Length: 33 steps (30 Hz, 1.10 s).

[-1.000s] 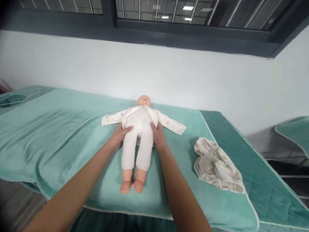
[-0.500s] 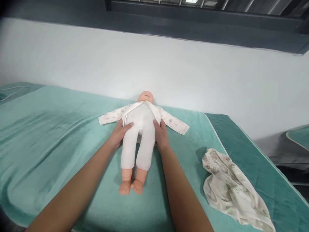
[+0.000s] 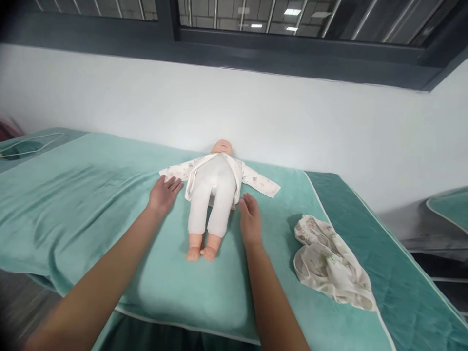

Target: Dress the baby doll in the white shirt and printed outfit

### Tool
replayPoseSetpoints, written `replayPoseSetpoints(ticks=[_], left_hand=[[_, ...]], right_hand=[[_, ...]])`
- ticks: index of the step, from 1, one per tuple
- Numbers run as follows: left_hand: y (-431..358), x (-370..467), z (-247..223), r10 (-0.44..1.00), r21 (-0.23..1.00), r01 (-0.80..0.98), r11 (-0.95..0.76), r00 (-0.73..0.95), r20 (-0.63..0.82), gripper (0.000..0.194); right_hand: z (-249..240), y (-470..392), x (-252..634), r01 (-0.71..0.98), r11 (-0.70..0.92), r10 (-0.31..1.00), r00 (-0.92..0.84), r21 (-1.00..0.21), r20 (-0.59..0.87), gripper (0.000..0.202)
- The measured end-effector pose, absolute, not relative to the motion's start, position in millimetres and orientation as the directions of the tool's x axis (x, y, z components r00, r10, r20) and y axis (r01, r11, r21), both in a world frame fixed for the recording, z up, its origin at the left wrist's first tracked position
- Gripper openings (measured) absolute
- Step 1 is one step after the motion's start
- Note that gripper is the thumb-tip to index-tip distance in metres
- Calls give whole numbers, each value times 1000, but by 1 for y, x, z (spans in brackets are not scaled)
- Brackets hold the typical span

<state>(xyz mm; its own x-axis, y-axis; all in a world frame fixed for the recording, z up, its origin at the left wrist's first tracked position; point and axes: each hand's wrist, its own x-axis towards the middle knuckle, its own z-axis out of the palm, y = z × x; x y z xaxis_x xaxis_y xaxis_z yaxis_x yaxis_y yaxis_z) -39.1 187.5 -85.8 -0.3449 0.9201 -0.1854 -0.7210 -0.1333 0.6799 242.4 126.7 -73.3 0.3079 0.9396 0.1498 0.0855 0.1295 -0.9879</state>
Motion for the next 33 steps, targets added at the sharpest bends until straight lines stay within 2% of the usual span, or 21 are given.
replayPoseSetpoints(ticks=[7,10,12,14,16,19,22,25,27,28,31,33], left_hand=[[177,-58,-89,814,752,-586,-302,-569,-117,29],[176,-52,-90,795,803,-502,-320,-604,-60,24],[173,-47,-92,791,835,-448,-319,-611,-26,23],[167,-44,-94,798,901,-321,-292,-602,44,22],[159,-41,-95,825,956,-150,-253,-550,132,20],[143,-36,-93,886,976,40,-214,-413,211,20],[125,-30,-88,935,948,248,-200,-240,260,22],[102,-21,-82,970,909,361,-209,-39,238,25],[84,-14,-77,975,904,364,-223,58,217,27],[75,-10,-73,971,896,373,-240,79,227,27],[47,5,-58,935,835,433,-340,58,350,27],[32,15,-43,915,836,375,-400,113,386,28]], right_hand=[[-78,63,253,98,154,924,337,-983,179,44],[-82,36,258,200,142,919,337,-969,204,41],[-83,21,267,363,173,904,310,-916,294,40],[-80,11,283,606,232,863,234,-761,448,39],[-72,3,305,826,228,813,129,-516,567,39],[-58,-12,342,977,22,785,115,-213,608,46],[-44,-24,374,964,-254,809,257,-80,529,52],[-32,-23,395,928,-372,878,359,-20,318,49],[-21,-16,397,940,-331,923,340,-83,182,40],[-15,-12,394,942,-289,942,311,-171,122,35],[6,-5,364,808,-120,984,173,-577,38,28],[21,-5,331,599,94,991,22,-795,134,30]])
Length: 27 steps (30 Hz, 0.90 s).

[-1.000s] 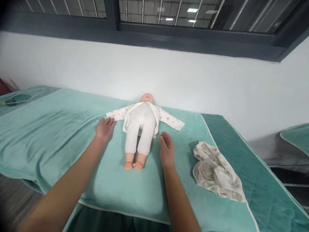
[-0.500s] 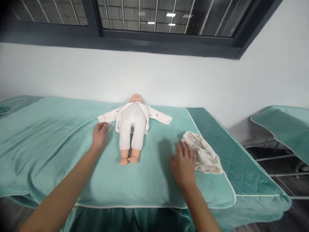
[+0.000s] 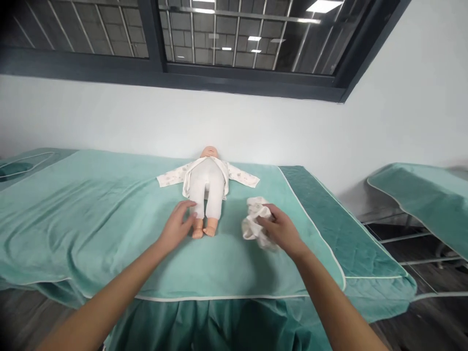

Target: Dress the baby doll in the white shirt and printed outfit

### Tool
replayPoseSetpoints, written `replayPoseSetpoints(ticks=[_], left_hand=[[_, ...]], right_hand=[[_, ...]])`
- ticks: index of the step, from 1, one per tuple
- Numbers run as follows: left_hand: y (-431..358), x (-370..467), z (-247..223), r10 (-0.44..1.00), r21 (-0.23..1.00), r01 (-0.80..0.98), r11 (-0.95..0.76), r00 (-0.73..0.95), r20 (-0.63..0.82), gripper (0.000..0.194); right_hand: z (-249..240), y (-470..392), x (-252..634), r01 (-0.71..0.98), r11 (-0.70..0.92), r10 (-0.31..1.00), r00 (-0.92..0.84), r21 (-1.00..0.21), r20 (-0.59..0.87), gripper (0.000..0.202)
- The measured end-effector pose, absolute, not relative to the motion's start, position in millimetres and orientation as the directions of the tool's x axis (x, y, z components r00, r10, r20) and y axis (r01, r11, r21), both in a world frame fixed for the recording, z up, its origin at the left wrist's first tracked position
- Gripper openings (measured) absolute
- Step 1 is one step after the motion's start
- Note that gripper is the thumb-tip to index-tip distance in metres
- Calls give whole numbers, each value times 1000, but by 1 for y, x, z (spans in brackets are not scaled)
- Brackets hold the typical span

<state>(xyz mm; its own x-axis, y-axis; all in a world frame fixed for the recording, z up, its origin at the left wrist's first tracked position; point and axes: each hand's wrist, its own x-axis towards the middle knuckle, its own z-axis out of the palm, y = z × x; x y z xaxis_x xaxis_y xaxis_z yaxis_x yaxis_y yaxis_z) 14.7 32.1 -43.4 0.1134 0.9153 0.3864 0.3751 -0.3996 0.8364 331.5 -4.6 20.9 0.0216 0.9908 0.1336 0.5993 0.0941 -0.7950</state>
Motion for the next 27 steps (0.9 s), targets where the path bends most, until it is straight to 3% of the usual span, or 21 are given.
replayPoseSetpoints(ticks=[2,4,7,10,12,15,17,20,23,27], left_hand=[[22,21,-27,923,903,216,-371,195,333,38],[17,20,-11,920,944,64,-324,253,298,55],[16,8,8,898,928,-4,-372,252,361,69],[20,-12,22,877,882,87,-464,182,444,75],[22,-26,32,870,860,156,-486,179,460,72],[26,-41,46,874,844,236,-482,191,446,37],[27,-48,56,897,879,210,-429,214,387,25],[28,-52,70,922,930,131,-343,235,307,27],[28,-51,84,932,927,131,-352,143,334,25],[22,-49,107,922,898,209,-387,112,371,31]], right_hand=[[34,-6,295,426,343,938,-113,-837,327,23],[46,-6,262,299,494,868,-226,-816,443,15],[59,-2,224,120,475,852,-313,-872,421,9],[69,4,202,2,356,872,-359,-934,332,10],[76,6,194,-22,306,866,-409,-952,288,10],[85,9,189,-8,280,847,-469,-960,250,11],[90,11,189,9,277,836,-495,-961,237,13],[96,17,192,75,301,791,-577,-951,205,13],[106,22,192,163,369,743,-643,-915,185,9],[126,20,179,133,410,774,-575,-902,267,39]])
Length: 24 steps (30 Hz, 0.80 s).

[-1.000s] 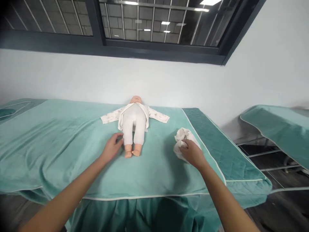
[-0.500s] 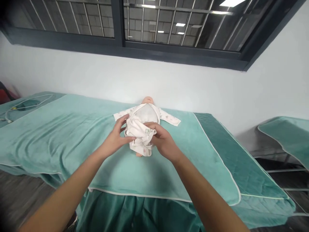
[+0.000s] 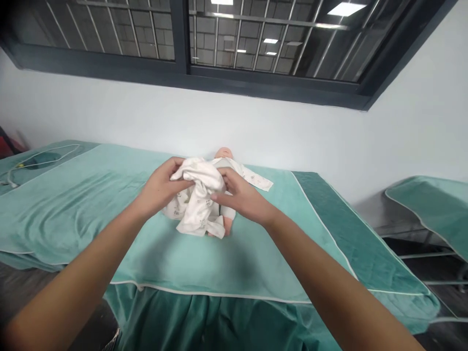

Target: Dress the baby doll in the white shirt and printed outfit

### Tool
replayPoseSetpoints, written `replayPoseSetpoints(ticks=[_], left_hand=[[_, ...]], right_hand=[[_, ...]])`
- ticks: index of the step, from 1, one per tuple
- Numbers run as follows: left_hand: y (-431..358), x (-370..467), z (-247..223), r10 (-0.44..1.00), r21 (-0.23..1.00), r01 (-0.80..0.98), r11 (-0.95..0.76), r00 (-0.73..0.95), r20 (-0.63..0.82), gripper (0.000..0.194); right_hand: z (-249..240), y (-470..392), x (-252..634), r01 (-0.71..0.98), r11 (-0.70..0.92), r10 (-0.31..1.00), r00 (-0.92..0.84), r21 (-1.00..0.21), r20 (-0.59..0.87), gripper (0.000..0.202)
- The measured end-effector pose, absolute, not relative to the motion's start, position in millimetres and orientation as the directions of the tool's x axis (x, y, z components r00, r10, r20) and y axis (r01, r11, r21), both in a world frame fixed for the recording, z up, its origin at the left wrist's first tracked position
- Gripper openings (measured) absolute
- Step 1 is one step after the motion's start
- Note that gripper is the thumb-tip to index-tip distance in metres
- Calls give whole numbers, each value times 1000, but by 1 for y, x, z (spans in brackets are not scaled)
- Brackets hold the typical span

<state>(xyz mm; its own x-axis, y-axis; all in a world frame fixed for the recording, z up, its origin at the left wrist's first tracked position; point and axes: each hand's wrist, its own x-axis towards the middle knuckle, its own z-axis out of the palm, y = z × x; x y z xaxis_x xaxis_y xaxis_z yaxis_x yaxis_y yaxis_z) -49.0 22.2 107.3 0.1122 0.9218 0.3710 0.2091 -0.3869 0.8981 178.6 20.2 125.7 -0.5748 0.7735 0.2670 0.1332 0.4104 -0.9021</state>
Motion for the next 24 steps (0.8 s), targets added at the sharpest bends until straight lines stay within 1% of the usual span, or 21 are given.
replayPoseSetpoints(ticks=[3,6,8,10,12,15,18,20,22,24], left_hand=[[14,-46,125,906,877,240,-416,193,377,31],[6,-44,140,884,860,244,-448,267,384,36],[2,-45,149,874,853,252,-457,302,380,38],[0,-48,156,872,866,233,-442,337,355,41],[0,-52,160,871,895,182,-406,374,319,44],[5,-59,162,881,934,86,-347,371,293,43],[12,-62,164,904,945,-62,-322,275,326,35],[15,-61,168,902,929,-188,-319,239,359,33],[17,-56,172,889,905,-288,-314,245,386,35],[16,-50,173,877,894,-342,-289,279,391,38]], right_hand=[[142,17,164,158,464,813,-468,-872,347,42],[156,18,154,195,497,830,-391,-845,398,46],[165,21,153,171,491,830,-389,-854,400,41],[174,23,153,133,473,825,-413,-871,385,29],[183,24,154,93,449,821,-436,-889,370,22],[195,22,154,21,386,825,-455,-922,335,22],[200,20,155,-38,311,822,-490,-950,289,28],[199,20,155,-70,266,796,-548,-962,259,33],[195,22,155,-71,213,762,-612,-975,211,40],[191,23,153,-40,169,754,-638,-985,156,43]])
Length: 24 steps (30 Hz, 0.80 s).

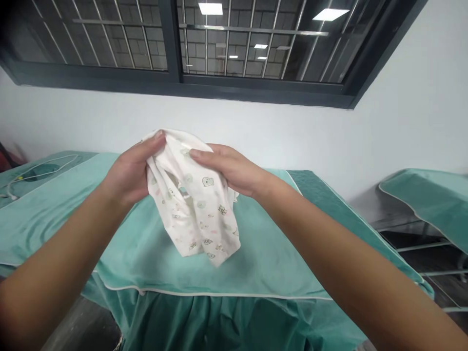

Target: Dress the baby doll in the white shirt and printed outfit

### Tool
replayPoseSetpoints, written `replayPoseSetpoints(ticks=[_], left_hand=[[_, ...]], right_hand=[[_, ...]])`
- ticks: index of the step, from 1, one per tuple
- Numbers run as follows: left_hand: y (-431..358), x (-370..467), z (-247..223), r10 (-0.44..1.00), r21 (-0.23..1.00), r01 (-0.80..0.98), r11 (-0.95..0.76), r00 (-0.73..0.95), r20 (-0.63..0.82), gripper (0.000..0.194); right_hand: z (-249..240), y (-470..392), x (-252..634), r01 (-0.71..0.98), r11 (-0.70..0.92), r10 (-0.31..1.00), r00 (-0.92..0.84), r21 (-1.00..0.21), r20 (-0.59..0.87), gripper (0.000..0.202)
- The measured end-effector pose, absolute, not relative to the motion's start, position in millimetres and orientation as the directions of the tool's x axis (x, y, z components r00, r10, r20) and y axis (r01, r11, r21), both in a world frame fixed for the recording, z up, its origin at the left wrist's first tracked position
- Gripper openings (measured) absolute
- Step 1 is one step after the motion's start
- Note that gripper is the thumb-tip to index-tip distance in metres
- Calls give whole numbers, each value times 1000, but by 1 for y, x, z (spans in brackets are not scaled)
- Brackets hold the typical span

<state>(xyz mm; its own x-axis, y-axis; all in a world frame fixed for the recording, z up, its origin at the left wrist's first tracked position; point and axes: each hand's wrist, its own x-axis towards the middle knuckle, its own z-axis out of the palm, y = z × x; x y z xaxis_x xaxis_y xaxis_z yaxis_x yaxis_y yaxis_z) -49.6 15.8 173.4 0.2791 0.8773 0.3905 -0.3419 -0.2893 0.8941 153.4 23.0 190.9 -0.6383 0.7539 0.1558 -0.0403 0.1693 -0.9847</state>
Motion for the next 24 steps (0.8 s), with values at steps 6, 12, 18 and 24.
replayPoseSetpoints(ticks=[6,12,18,24], left_hand=[[5,-34,160,835,951,-290,-110,491,246,55],[-1,-26,148,794,985,-126,-115,584,168,33],[14,-26,143,908,904,-414,-110,328,261,29],[16,-33,139,859,926,-360,-117,430,276,39]], right_hand=[[186,26,148,-145,217,826,-501,-965,260,45],[179,32,150,-196,221,871,-401,-955,284,49],[166,30,159,-224,197,814,-505,-954,287,43],[183,29,174,-134,236,804,-529,-963,271,38]])
